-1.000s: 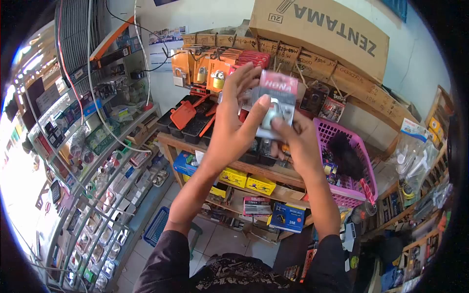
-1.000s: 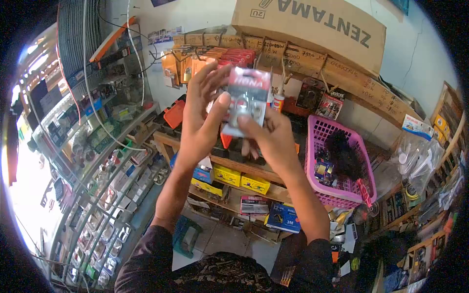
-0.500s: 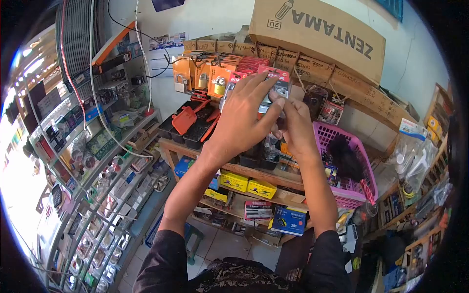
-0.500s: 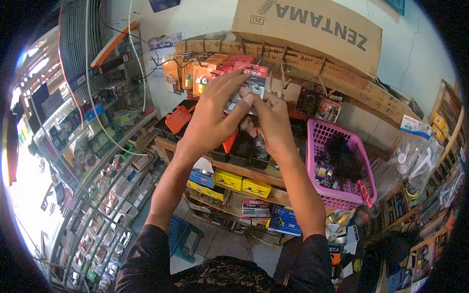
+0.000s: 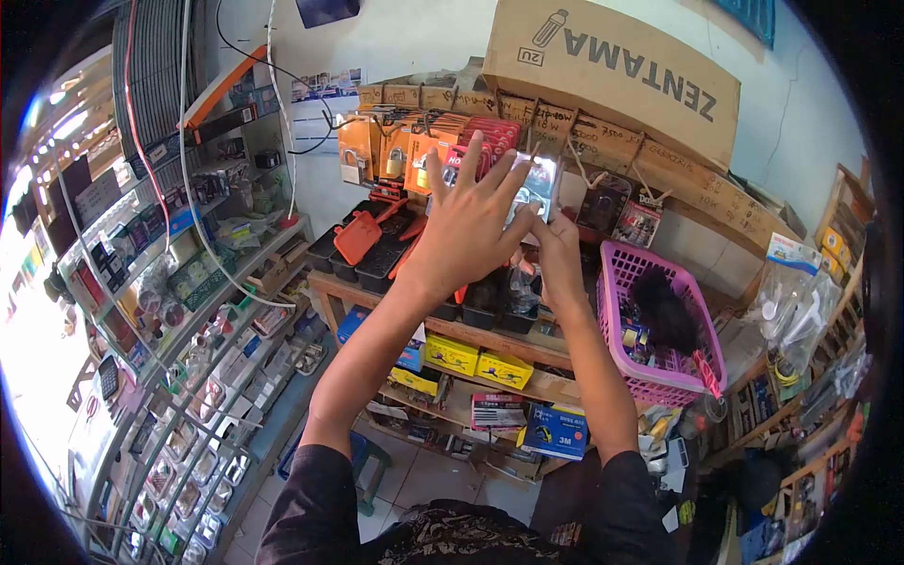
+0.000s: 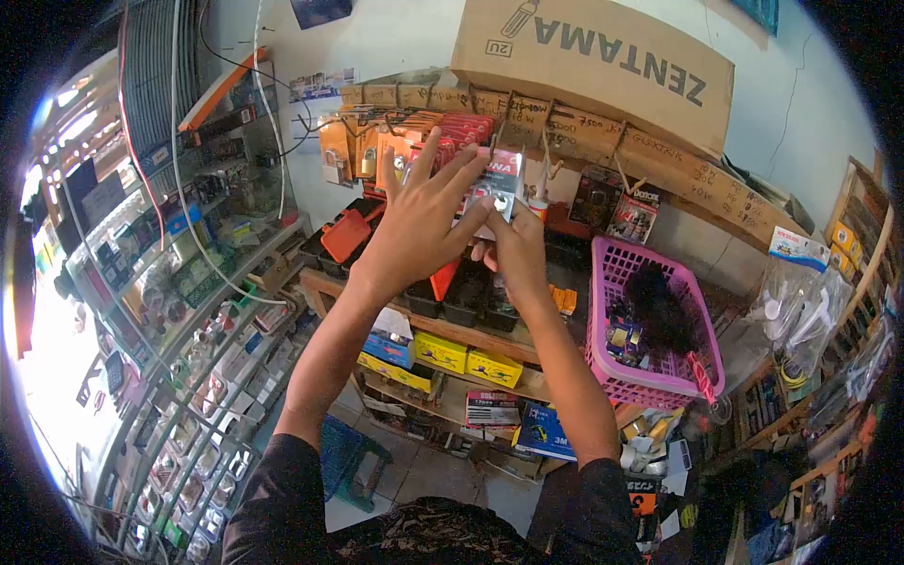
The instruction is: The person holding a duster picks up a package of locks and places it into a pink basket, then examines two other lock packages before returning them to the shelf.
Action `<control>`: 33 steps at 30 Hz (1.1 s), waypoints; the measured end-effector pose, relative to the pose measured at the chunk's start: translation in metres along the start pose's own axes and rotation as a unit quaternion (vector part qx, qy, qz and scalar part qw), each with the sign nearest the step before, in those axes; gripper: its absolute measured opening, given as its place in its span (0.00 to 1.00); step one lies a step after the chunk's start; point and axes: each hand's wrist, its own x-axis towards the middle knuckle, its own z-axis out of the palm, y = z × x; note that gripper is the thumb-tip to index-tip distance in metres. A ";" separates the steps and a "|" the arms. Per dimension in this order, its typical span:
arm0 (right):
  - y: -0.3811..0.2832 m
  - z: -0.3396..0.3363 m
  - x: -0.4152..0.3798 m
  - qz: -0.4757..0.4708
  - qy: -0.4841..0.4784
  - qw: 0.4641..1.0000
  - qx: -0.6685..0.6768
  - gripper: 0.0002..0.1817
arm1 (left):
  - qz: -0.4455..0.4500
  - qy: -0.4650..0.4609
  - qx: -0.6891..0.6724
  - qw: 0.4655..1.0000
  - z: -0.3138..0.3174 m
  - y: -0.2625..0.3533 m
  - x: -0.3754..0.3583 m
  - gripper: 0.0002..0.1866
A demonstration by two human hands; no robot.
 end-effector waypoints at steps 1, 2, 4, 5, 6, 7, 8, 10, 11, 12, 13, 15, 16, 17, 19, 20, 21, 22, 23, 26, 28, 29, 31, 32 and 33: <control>0.002 0.001 0.001 0.000 -0.002 1.000 0.001 0.11 | -0.001 -0.004 0.001 1.000 0.001 0.000 -0.001 0.29; 0.004 0.001 0.002 -0.018 0.010 1.000 -0.008 0.11 | -0.001 -0.007 0.002 1.000 0.002 0.000 -0.001 0.29; 0.014 -0.005 0.008 -0.036 0.020 0.999 -0.016 0.12 | 0.008 -0.005 0.017 1.000 0.003 -0.002 -0.002 0.29; 0.022 -0.015 0.015 -0.037 0.020 0.998 -0.037 0.13 | 0.019 -0.003 0.032 0.999 0.004 -0.003 -0.002 0.29; 0.023 -0.020 0.020 -0.037 0.020 0.997 -0.058 0.14 | 0.019 -0.003 0.033 0.999 0.005 -0.004 -0.001 0.29; 0.023 -0.022 0.024 -0.037 0.019 0.997 -0.058 0.14 | 0.017 -0.006 0.028 0.999 0.005 -0.004 -0.001 0.29; 0.020 -0.021 0.029 -0.037 0.040 0.994 -0.100 0.16 | 0.016 -0.009 0.023 1.000 0.005 -0.004 -0.001 0.29; 0.018 -0.027 0.044 -0.039 0.062 0.987 -0.141 0.18 | 0.017 -0.014 0.024 0.999 0.003 -0.006 -0.001 0.29; 0.024 -0.036 0.056 -0.055 0.046 0.985 -0.154 0.19 | 0.017 -0.020 0.024 0.999 0.002 -0.006 -0.001 0.29; 0.028 -0.042 0.065 -0.071 0.031 0.983 -0.167 0.21 | 0.018 -0.020 0.023 0.999 0.001 -0.006 -0.002 0.29; 0.031 -0.049 0.074 -0.072 0.032 0.983 -0.167 0.21 | 0.014 -0.023 0.024 0.999 0.002 -0.006 -0.002 0.29; 0.036 -0.057 0.088 -0.102 0.008 0.976 -0.192 0.23 | 0.011 -0.024 0.025 0.999 0.002 -0.006 -0.002 0.29; 0.040 -0.059 0.095 -0.103 0.008 0.976 -0.192 0.23 | 0.015 -0.023 0.029 0.999 0.004 -0.007 -0.003 0.29; 0.045 -0.061 0.101 -0.102 0.019 0.978 -0.180 0.24 | 0.018 -0.022 0.033 0.999 0.004 -0.007 -0.004 0.29; 0.056 -0.068 0.113 -0.103 0.031 0.980 -0.167 0.24 | 0.020 -0.020 0.038 0.999 0.006 -0.006 -0.005 0.29; 0.062 -0.071 0.119 -0.115 0.045 0.975 -0.182 0.24 | 0.023 -0.019 0.043 0.999 0.006 -0.007 -0.004 0.30; 0.069 -0.074 0.124 -0.127 0.060 0.971 -0.196 0.24 | 0.023 -0.019 0.044 0.999 0.005 -0.007 -0.004 0.30; 0.076 -0.076 0.130 -0.126 0.061 0.971 -0.195 0.24 | 0.023 -0.021 0.045 0.998 0.004 -0.006 -0.004 0.30; 0.079 -0.074 0.132 -0.156 0.083 0.962 -0.210 0.23 | 0.023 -0.022 0.047 0.998 0.004 -0.005 -0.004 0.30; 0.079 -0.070 0.126 -0.189 0.119 0.945 -0.241 0.23 | 0.026 -0.023 0.049 0.998 0.004 -0.006 -0.005 0.30; 0.068 -0.062 0.118 -0.193 0.131 0.938 -0.255 0.23 | 0.027 -0.024 0.049 0.998 0.005 -0.007 -0.006 0.30; 0.065 -0.061 0.116 -0.210 0.137 0.929 -0.271 0.23 | 0.029 -0.025 0.046 0.998 0.005 -0.008 -0.006 0.31; 0.062 -0.063 0.115 -0.227 0.143 0.920 -0.285 0.24 | 0.027 -0.032 0.052 0.998 0.004 -0.008 -0.006 0.31; 0.061 -0.068 0.120 -0.170 0.154 0.920 -0.316 0.25 | 0.025 -0.038 0.058 0.997 0.003 -0.008 -0.006 0.31; 0.059 -0.072 0.124 -0.113 0.164 0.917 -0.346 0.27 | 0.025 -0.039 0.058 0.997 0.003 -0.008 -0.006 0.31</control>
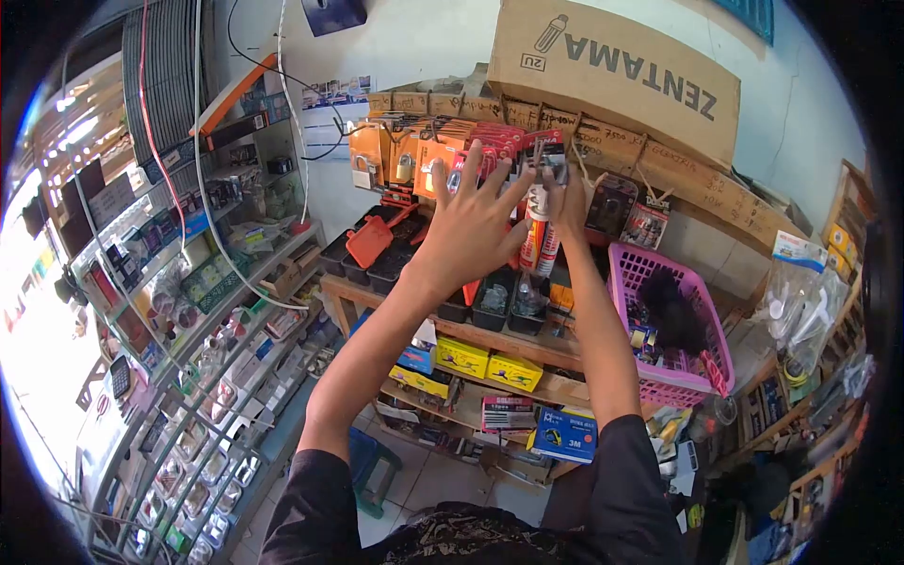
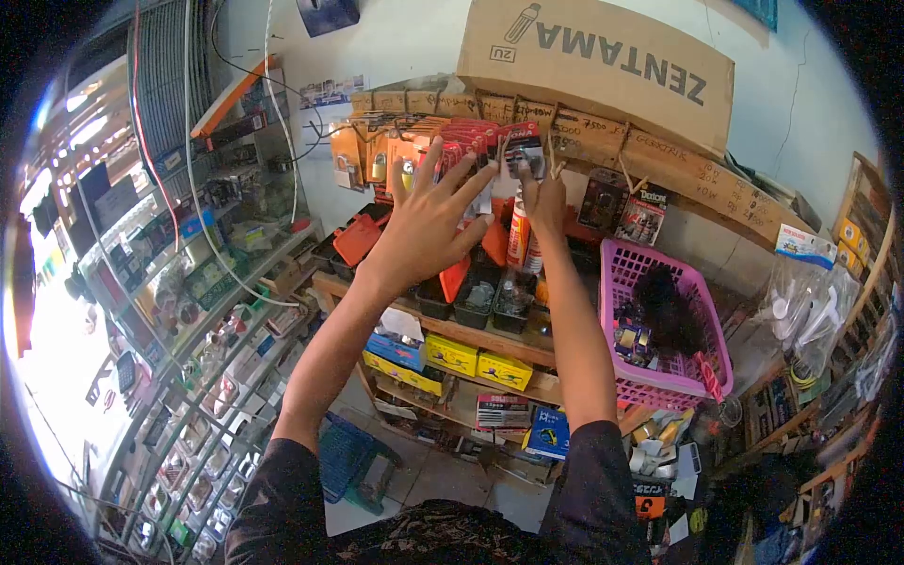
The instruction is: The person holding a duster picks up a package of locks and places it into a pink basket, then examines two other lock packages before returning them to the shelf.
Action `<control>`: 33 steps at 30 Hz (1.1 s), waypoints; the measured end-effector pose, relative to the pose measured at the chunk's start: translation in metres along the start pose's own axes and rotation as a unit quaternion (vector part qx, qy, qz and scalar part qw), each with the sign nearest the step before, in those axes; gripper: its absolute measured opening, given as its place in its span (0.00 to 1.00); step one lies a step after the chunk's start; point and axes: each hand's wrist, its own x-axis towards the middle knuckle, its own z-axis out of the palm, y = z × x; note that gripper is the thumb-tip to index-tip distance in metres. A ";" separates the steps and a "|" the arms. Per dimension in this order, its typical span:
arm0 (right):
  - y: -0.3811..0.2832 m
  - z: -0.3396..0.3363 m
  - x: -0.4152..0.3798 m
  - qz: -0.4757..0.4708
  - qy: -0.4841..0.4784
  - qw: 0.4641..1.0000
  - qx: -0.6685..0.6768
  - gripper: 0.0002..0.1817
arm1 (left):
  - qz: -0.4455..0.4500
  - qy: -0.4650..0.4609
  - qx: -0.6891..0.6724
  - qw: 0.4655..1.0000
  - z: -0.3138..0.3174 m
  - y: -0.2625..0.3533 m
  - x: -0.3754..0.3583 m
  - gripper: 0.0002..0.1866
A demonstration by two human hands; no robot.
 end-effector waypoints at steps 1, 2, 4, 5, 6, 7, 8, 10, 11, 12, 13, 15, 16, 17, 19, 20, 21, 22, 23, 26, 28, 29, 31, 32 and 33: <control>0.008 0.005 0.006 0.001 0.000 1.000 0.001 0.27 | 0.002 0.002 0.007 1.000 0.001 0.000 -0.001 0.31; 0.025 0.012 0.013 -0.025 0.017 0.999 -0.039 0.28 | 0.005 0.004 0.012 1.000 0.002 0.002 -0.001 0.31; 0.034 0.013 0.013 -0.049 0.034 0.995 -0.081 0.30 | -0.002 0.012 0.022 1.000 0.001 0.007 -0.001 0.31; 0.028 0.014 0.007 -0.057 0.041 0.995 -0.067 0.31 | -0.011 0.021 0.034 0.999 0.001 0.010 -0.001 0.32; 0.016 0.014 -0.003 -0.065 0.047 0.995 -0.054 0.32 | -0.010 0.020 0.034 0.999 0.003 0.015 -0.003 0.32; 0.003 0.013 -0.012 -0.057 0.059 0.995 -0.059 0.32 | -0.026 0.037 0.023 0.999 0.009 0.023 -0.005 0.33; 0.004 0.016 -0.014 -0.055 0.060 0.995 -0.059 0.32 | -0.042 0.054 0.013 0.998 0.014 0.032 -0.008 0.33; 0.008 0.019 -0.016 -0.090 0.065 0.994 -0.010 0.29 | -0.031 0.037 -0.002 0.999 0.024 0.046 -0.011 0.35; 0.003 0.018 -0.016 -0.030 0.010 0.995 0.090 0.26 | -0.012 0.047 -0.056 0.997 0.033 0.051 -0.011 0.36; 0.010 0.019 -0.016 -0.028 0.010 0.996 0.089 0.26 | 0.006 0.056 -0.111 0.992 0.043 0.055 -0.012 0.36; 0.018 0.025 -0.026 -0.037 0.020 0.993 0.109 0.26 | 0.013 0.047 -0.122 0.991 0.053 0.055 -0.005 0.36; 0.029 0.041 -0.017 -0.057 0.036 0.986 0.150 0.25 | -0.009 0.058 -0.127 0.990 0.073 0.054 0.015 0.35; 0.034 0.047 -0.016 -0.067 0.043 0.982 0.169 0.24 | -0.030 0.070 -0.130 0.989 0.084 0.051 0.023 0.35; 0.037 0.052 -0.016 -0.078 0.052 0.978 0.189 0.24 | -0.032 0.070 -0.132 0.988 0.097 0.045 0.030 0.35; 0.043 0.070 -0.012 -0.102 0.071 0.966 0.226 0.23 | -0.039 0.046 -0.085 0.995 0.117 0.038 0.042 0.35; 0.039 0.081 -0.012 -0.114 0.083 0.959 0.245 0.23 | -0.037 0.047 -0.087 0.994 0.116 0.040 0.046 0.35; 0.045 0.087 -0.014 -0.126 0.095 0.951 0.265 0.23 | -0.057 0.034 -0.073 0.995 0.115 0.043 0.049 0.35; 0.052 0.086 -0.013 -0.137 0.109 0.943 0.283 0.22 | -0.076 0.020 -0.061 0.995 0.114 0.046 0.051 0.35; 0.060 0.083 -0.011 -0.147 0.122 0.934 0.301 0.22 | -0.072 0.018 -0.064 0.995 0.116 0.047 0.054 0.35; 0.066 0.057 -0.009 -0.179 0.101 0.955 0.214 0.21 | -0.095 0.035 -0.076 0.992 0.143 0.040 0.065 0.35; 0.062 0.041 -0.008 -0.209 0.073 0.967 0.129 0.21 | -0.091 0.071 -0.096 0.989 0.158 0.034 0.069 0.33; 0.063 0.034 -0.007 -0.221 0.058 0.970 0.086 0.21 | -0.117 0.019 -0.086 0.989 0.139 0.041 0.070 0.33; 0.053 0.018 -0.009 -0.243 0.028 0.970 0.001 0.20 | -0.116 0.029 -0.076 0.990 0.139 0.042 0.069 0.33; 0.050 0.009 -0.010 -0.251 0.012 0.967 -0.042 0.20 | -0.117 0.042 -0.063 0.990 0.141 0.043 0.069 0.33; 0.040 0.001 -0.010 -0.246 0.015 0.968 -0.046 0.20 | -0.107 0.062 -0.093 0.988 0.144 0.042 0.070 0.33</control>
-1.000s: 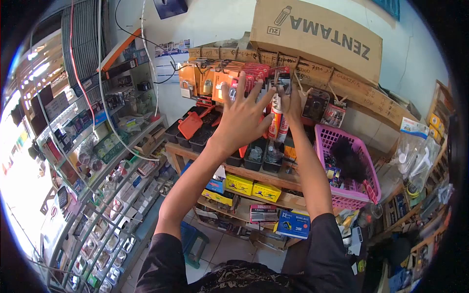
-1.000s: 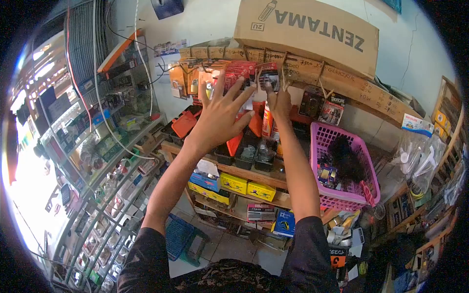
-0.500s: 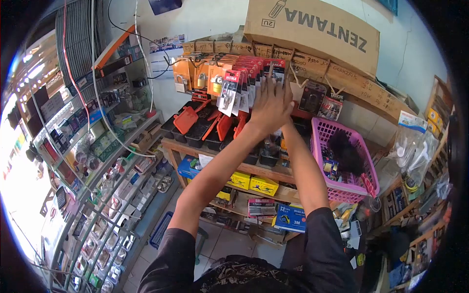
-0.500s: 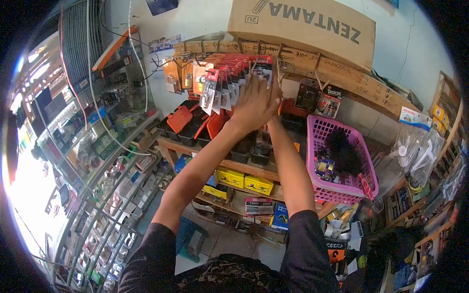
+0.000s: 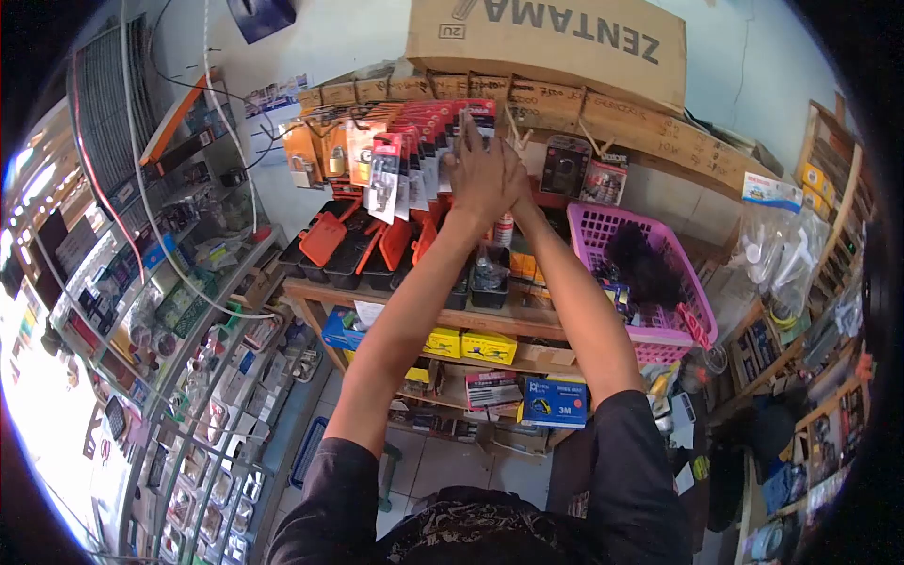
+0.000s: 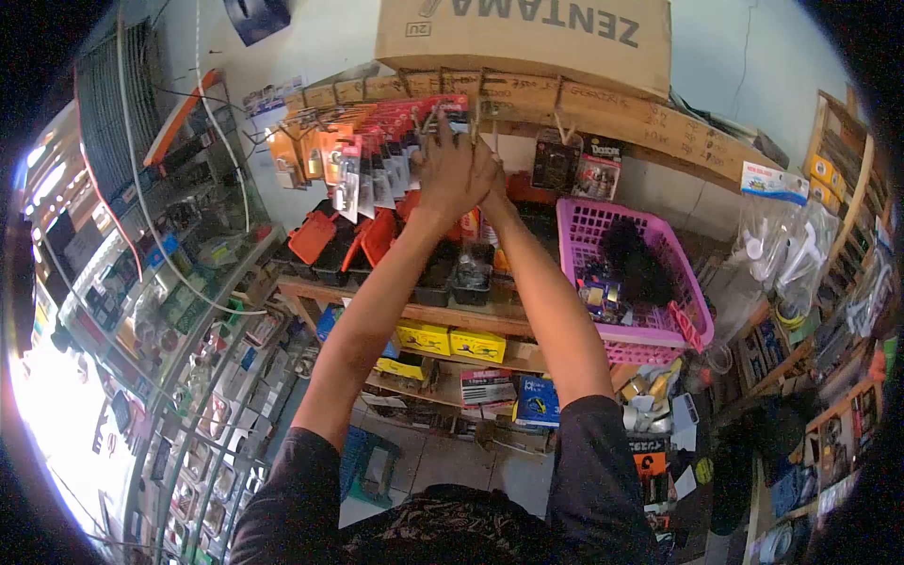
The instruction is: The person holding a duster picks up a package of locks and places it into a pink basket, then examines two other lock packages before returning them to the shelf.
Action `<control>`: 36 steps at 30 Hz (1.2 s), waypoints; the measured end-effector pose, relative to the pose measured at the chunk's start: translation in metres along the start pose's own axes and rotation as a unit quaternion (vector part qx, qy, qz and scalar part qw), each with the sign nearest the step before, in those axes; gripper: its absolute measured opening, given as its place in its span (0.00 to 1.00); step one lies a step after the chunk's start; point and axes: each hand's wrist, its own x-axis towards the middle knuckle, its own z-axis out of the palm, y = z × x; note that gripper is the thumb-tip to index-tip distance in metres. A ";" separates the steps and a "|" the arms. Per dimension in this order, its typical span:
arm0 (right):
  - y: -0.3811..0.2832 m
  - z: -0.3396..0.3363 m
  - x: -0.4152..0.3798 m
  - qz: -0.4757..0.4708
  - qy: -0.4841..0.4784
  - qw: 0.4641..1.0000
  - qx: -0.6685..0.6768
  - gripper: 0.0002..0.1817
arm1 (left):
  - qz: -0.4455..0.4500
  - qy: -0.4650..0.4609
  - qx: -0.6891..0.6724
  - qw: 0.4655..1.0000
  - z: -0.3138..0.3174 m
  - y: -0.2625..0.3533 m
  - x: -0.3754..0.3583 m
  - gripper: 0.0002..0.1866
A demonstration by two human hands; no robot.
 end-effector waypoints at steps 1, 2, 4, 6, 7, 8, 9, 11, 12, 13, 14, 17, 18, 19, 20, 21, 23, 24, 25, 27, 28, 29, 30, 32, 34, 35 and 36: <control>-0.008 -0.007 0.009 0.062 -0.064 0.995 0.035 0.20 | 0.002 -0.003 -0.005 1.000 0.003 0.000 -0.002 0.33; -0.011 -0.011 0.014 0.124 -0.127 0.981 0.072 0.20 | -0.021 -0.027 -0.030 0.999 -0.009 0.005 -0.001 0.34; -0.005 -0.009 0.016 0.086 -0.113 0.988 0.070 0.23 | -0.053 -0.036 -0.067 0.996 -0.024 0.013 -0.001 0.35; -0.013 -0.011 0.016 0.045 -0.099 0.991 0.072 0.27 | -0.029 0.009 -0.066 0.997 -0.021 0.011 0.000 0.33; -0.016 -0.014 0.016 0.082 -0.110 0.988 0.076 0.26 | -0.006 0.056 -0.066 0.996 -0.019 0.010 0.001 0.32; -0.020 -0.016 0.016 0.120 -0.121 0.982 0.079 0.26 | -0.007 0.054 -0.065 0.996 -0.016 0.007 0.001 0.32; -0.004 -0.006 0.017 0.121 -0.121 0.982 0.081 0.26 | 0.015 0.072 -0.057 0.996 -0.012 0.003 0.003 0.32; 0.031 0.019 0.022 -0.033 -0.087 0.978 0.185 0.25 | 0.035 0.090 -0.046 0.994 -0.008 -0.002 0.001 0.32; 0.037 0.021 0.021 -0.034 -0.087 0.978 0.188 0.25 | 0.037 0.084 -0.049 0.995 -0.008 -0.004 0.000 0.32; 0.043 0.023 0.020 -0.028 -0.087 0.979 0.182 0.25 | 0.039 0.078 -0.052 0.995 -0.007 -0.007 0.000 0.33; 0.043 0.023 0.019 -0.023 -0.088 0.980 0.177 0.25 | 0.036 0.080 -0.048 0.995 -0.012 -0.007 0.000 0.33; 0.043 0.022 0.018 -0.007 -0.092 0.982 0.167 0.24 | 0.026 0.042 -0.054 0.997 -0.021 -0.006 -0.001 0.36; 0.042 0.022 0.017 -0.002 -0.093 0.982 0.163 0.24 | 0.038 0.030 -0.075 0.996 -0.023 -0.007 -0.001 0.36; 0.042 0.022 0.017 0.003 -0.096 0.983 0.159 0.24 | 0.050 0.018 -0.097 0.994 -0.025 -0.007 0.000 0.37; 0.042 0.021 0.016 0.009 -0.099 0.983 0.156 0.24 | 0.045 0.019 -0.092 0.995 -0.027 -0.007 0.000 0.37; 0.042 0.021 0.016 0.014 -0.103 0.983 0.153 0.24 | 0.038 0.004 -0.091 0.995 -0.030 -0.006 0.000 0.36; 0.040 0.019 0.014 0.023 -0.113 0.982 0.147 0.24 | 0.023 -0.023 -0.091 0.995 -0.031 -0.005 0.000 0.36; 0.040 0.018 0.013 0.027 -0.118 0.982 0.144 0.24 | 0.040 0.017 -0.098 0.994 -0.021 -0.009 0.001 0.35; 0.039 0.017 0.013 0.033 -0.122 0.982 0.140 0.24 | 0.033 0.019 -0.092 0.995 -0.025 -0.007 0.000 0.35; 0.038 0.016 0.011 0.044 -0.129 0.982 0.131 0.24 | 0.009 -0.058 -0.109 0.992 -0.039 -0.005 -0.001 0.36; 0.037 0.015 0.010 0.049 -0.133 0.982 0.125 0.24 | 0.028 -0.063 -0.111 0.991 -0.050 -0.005 -0.002 0.36; 0.035 0.013 0.010 0.053 -0.136 0.982 0.118 0.24 | 0.024 -0.060 -0.109 0.992 -0.051 -0.007 -0.005 0.36; 0.034 0.012 0.009 0.057 -0.136 0.983 0.108 0.23 | 0.015 -0.063 -0.123 0.990 -0.050 -0.007 -0.005 0.35; 0.030 0.011 0.005 0.057 -0.136 0.984 0.096 0.23 | 0.009 -0.062 -0.138 0.988 -0.047 -0.006 -0.009 0.34; 0.013 0.007 -0.016 -0.015 -0.028 0.995 -0.099 0.20 | 0.023 -0.007 -0.210 0.977 -0.050 0.005 -0.023 0.35; 0.005 -0.004 -0.027 -0.014 -0.023 0.994 -0.103 0.20 | 0.029 -0.009 -0.212 0.977 -0.054 0.009 -0.029 0.35; -0.007 -0.021 -0.039 0.025 -0.088 0.995 0.042 0.20 | 0.031 -0.036 -0.198 0.979 -0.062 0.012 -0.038 0.35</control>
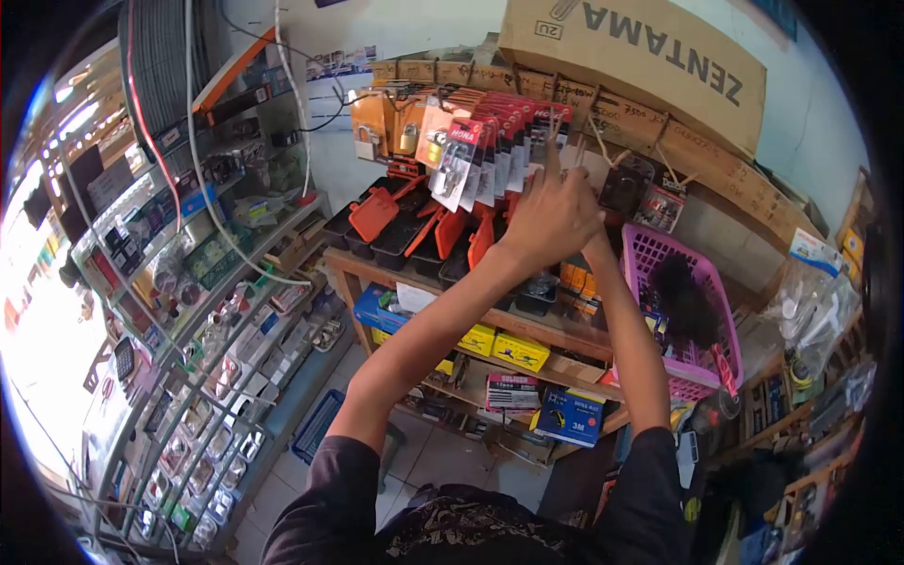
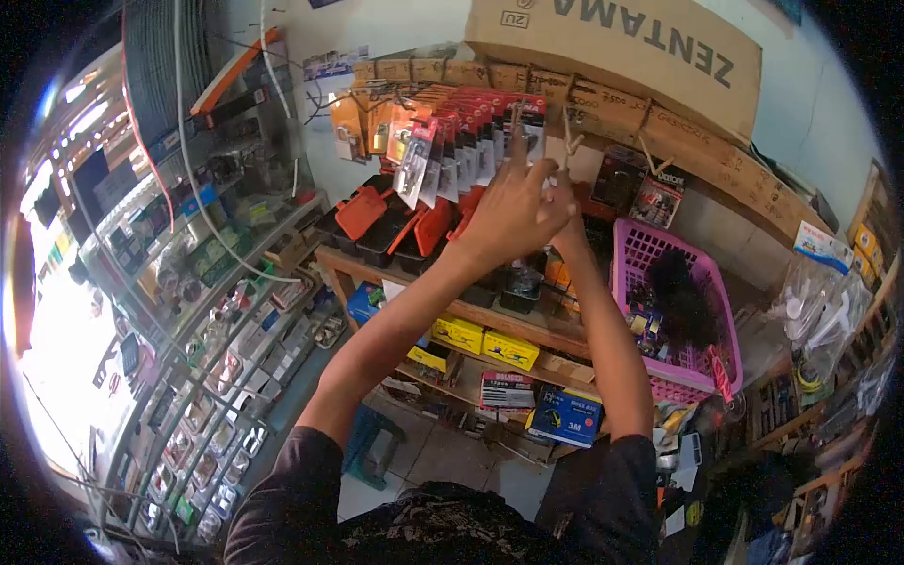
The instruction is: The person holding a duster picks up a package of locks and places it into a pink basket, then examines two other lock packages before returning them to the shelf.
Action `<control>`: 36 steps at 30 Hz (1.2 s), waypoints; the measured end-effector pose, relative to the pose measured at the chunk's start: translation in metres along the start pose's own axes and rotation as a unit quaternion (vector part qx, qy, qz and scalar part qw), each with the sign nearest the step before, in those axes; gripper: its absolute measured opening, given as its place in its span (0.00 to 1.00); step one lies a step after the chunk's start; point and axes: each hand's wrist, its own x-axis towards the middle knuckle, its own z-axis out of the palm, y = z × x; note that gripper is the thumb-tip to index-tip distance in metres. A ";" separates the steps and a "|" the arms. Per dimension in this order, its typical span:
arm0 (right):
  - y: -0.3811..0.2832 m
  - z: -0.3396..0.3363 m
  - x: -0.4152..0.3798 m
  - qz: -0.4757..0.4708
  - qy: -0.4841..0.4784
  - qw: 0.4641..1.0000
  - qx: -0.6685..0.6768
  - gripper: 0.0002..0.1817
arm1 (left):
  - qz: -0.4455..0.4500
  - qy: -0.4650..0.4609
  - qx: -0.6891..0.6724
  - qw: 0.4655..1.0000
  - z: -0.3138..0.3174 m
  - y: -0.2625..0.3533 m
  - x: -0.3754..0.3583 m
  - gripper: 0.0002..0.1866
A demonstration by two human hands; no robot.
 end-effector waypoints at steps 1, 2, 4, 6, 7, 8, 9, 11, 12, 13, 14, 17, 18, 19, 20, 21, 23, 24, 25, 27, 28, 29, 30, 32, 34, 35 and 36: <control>-0.012 -0.015 -0.014 0.028 -0.066 0.987 0.146 0.20 | -0.004 -0.028 0.012 1.000 -0.004 0.005 -0.009 0.36; -0.018 -0.031 -0.024 0.008 -0.135 0.986 0.096 0.20 | 0.002 -0.048 0.004 0.999 0.000 0.002 -0.019 0.36; -0.047 -0.070 -0.040 -0.001 -0.198 0.979 0.039 0.19 | -0.009 -0.103 -0.011 0.995 -0.005 0.008 -0.034 0.37; -0.099 -0.116 -0.045 0.345 -0.315 0.881 0.070 0.15 | -0.019 -0.162 -0.029 0.986 -0.006 0.005 -0.046 0.38; -0.104 -0.136 -0.046 0.357 -0.304 0.881 0.065 0.15 | -0.011 -0.204 -0.034 0.978 -0.002 -0.001 -0.052 0.39; -0.103 -0.161 -0.048 0.326 -0.319 0.890 -0.003 0.13 | -0.001 -0.247 -0.042 0.968 0.002 -0.004 -0.056 0.40; -0.098 -0.185 -0.053 0.297 -0.333 0.892 -0.071 0.11 | 0.008 -0.258 -0.058 0.964 0.005 -0.003 -0.057 0.40; -0.069 -0.227 -0.062 0.355 -0.335 0.871 -0.062 0.12 | -0.011 -0.361 -0.021 0.932 0.010 0.002 -0.053 0.39; -0.068 -0.244 -0.062 0.391 -0.341 0.851 -0.086 0.15 | -0.016 -0.392 -0.042 0.919 0.016 0.004 -0.051 0.39; -0.064 -0.258 -0.064 0.435 -0.358 0.816 -0.131 0.19 | -0.004 -0.399 -0.053 0.915 0.024 0.010 -0.050 0.39; -0.058 -0.267 -0.070 0.465 -0.382 0.786 -0.144 0.21 | -0.014 -0.413 -0.050 0.909 0.030 0.016 -0.048 0.39; -0.028 -0.275 -0.099 0.459 -0.489 0.706 -0.228 0.26 | 0.009 -0.414 -0.073 0.907 0.056 0.028 -0.044 0.39; -0.002 -0.272 -0.114 0.423 -0.535 0.677 -0.277 0.28 | 0.034 -0.419 -0.110 0.901 0.066 0.037 -0.041 0.37; -0.004 -0.267 -0.122 0.389 -0.521 0.689 -0.320 0.29 | 0.058 -0.422 -0.146 0.893 0.076 0.044 -0.039 0.36; -0.010 -0.258 -0.122 0.408 -0.515 0.672 -0.340 0.27 | 0.080 -0.446 -0.173 0.875 0.099 0.039 -0.041 0.34; -0.012 -0.253 -0.121 0.426 -0.509 0.656 -0.360 0.25 | 0.082 -0.445 -0.174 0.875 0.110 0.044 -0.041 0.34; 0.038 -0.255 -0.129 0.421 -0.536 0.628 -0.376 0.25 | 0.093 -0.459 -0.116 0.876 0.131 0.055 -0.042 0.30; 0.065 -0.257 -0.133 0.414 -0.563 0.598 -0.391 0.26 | 0.088 -0.464 -0.096 0.876 0.141 0.058 -0.044 0.29; 0.078 -0.262 -0.134 0.389 -0.520 0.642 -0.407 0.26 | 0.090 -0.467 -0.097 0.874 0.151 0.058 -0.047 0.29; 0.068 -0.262 -0.105 0.431 -0.484 0.629 -0.429 0.28 | 0.075 -0.481 -0.037 0.873 0.169 0.058 -0.054 0.29; 0.079 -0.266 -0.100 0.433 -0.482 0.629 -0.430 0.28 | 0.077 -0.480 -0.038 0.873 0.174 0.056 -0.058 0.29; 0.096 -0.267 -0.099 0.442 -0.471 0.633 -0.427 0.28 | 0.075 -0.459 -0.055 0.883 0.178 0.054 -0.062 0.29; 0.109 -0.266 -0.097 0.452 -0.460 0.637 -0.422 0.27 | 0.073 -0.440 -0.070 0.893 0.178 0.052 -0.064 0.30; 0.132 -0.262 -0.099 0.437 -0.483 0.634 -0.416 0.27 | 0.062 -0.438 -0.070 0.894 0.179 0.051 -0.067 0.30; 0.151 -0.255 -0.103 0.418 -0.509 0.629 -0.412 0.26 | 0.046 -0.433 -0.073 0.897 0.180 0.051 -0.070 0.31; 0.164 -0.254 -0.109 0.402 -0.564 0.596 -0.407 0.27 | 0.035 -0.426 -0.087 0.900 0.176 0.054 -0.069 0.31; 0.169 -0.254 -0.111 0.384 -0.616 0.560 -0.400 0.28 | 0.025 -0.420 -0.100 0.902 0.173 0.055 -0.069 0.30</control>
